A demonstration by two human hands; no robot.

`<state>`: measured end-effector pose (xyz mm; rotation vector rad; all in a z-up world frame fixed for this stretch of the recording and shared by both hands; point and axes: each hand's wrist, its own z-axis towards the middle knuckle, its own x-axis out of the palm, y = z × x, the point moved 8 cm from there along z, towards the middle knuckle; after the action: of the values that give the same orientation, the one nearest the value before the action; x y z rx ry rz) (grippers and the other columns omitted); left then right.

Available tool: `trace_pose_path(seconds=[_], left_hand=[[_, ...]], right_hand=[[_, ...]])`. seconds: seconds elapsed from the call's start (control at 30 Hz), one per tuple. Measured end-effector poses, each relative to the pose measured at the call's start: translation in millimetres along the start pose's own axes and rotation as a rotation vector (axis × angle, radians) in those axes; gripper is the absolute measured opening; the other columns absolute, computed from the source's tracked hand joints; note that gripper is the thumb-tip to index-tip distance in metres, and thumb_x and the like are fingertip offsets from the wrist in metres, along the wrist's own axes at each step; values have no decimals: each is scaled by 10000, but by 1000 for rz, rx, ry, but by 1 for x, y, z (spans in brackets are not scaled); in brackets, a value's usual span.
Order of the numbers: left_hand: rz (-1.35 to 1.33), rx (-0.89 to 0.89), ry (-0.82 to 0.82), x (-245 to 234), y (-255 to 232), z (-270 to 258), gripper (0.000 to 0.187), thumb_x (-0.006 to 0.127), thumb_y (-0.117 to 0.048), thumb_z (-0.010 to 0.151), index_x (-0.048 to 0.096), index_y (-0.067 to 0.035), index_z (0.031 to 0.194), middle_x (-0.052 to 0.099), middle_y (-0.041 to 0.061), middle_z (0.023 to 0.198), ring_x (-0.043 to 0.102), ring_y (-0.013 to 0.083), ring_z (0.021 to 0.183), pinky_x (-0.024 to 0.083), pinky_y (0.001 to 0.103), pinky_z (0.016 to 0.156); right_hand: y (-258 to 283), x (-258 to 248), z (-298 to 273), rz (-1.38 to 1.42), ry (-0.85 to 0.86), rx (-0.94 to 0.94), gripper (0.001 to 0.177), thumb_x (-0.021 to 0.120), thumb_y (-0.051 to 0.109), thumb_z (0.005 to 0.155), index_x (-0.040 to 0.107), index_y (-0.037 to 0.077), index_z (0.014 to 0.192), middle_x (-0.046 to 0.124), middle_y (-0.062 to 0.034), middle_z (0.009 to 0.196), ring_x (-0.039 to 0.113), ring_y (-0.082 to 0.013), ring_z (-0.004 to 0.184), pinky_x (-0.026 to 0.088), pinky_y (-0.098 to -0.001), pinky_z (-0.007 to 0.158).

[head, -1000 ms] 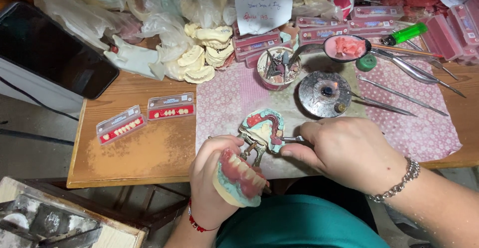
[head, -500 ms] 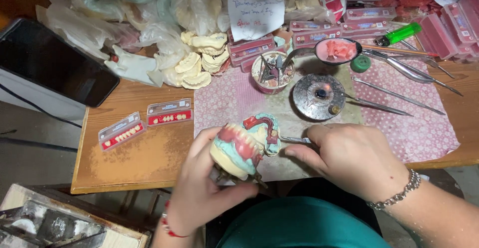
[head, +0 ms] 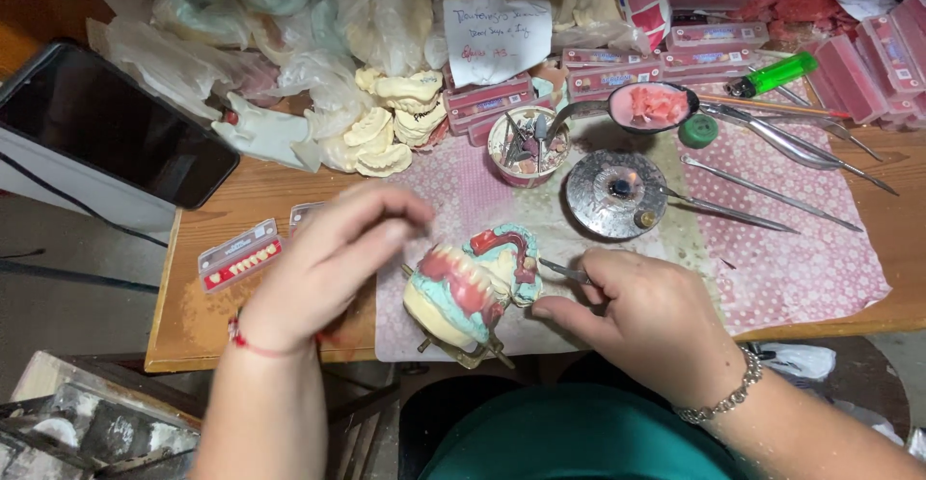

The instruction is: Applying material and refining a dental prosthesis model using specialized tools at a laboratory bench.

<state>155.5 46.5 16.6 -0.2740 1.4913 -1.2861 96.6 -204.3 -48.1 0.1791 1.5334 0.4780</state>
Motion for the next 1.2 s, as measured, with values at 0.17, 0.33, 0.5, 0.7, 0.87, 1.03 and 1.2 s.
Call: trace_pose_path(seconds=[0.17,0.33,0.5,0.7,0.87,1.03,1.2], left_hand=[[22,-168,192,26,16,47,327,749,-177,880,719,-150,1204,746,-3,1147,731,107,1041,617,249,905],[119,108,355,57,15,76,453,922,-196,747,744,-171,1163,680,-7,1057,609,131,864,517,256,787],[347,83,574,93,26,87,569,861,-413,690,730,-258,1221,689,-6,1115,674,217,984,482,357,785],[328,184,534,106,34,88,486,833,-557,712,751,-310,1123,675,-12,1008,683,214,918,488,354,748],[257,177,543,107,35,86,470,825,-562,742,753,-289,1118,663,-6,1020,670,198,932,485,327,781],[231,108,544,107,40,85,464,836,-557,729,761,-302,1110,645,-23,1003,651,171,916,481,299,786],[227,154,510,109,43,85,416,848,-531,737,756,-319,1083,643,-16,942,649,180,889,480,309,764]], right_hand=[[12,-5,-4,65,-161,-151,451,797,562,846,545,200,752,572,63,647,610,-184,599,448,-377,555],[20,-10,-8,111,-274,-245,445,847,465,841,529,178,720,559,54,627,585,-185,563,421,-362,528],[24,-13,-8,151,-283,-261,419,838,438,857,542,169,732,515,39,604,558,-188,550,409,-360,531],[21,-12,-6,153,-278,-236,386,847,439,843,583,177,741,535,51,605,578,-179,563,416,-347,522],[21,-11,-4,171,-254,-220,425,861,424,836,542,176,704,529,36,600,565,-189,559,401,-352,526],[18,-8,-2,160,-241,-194,463,851,437,842,503,181,674,505,35,580,534,-191,539,387,-356,520],[21,-10,-1,124,-217,-226,480,823,465,866,476,196,673,503,42,585,542,-178,539,382,-351,509]])
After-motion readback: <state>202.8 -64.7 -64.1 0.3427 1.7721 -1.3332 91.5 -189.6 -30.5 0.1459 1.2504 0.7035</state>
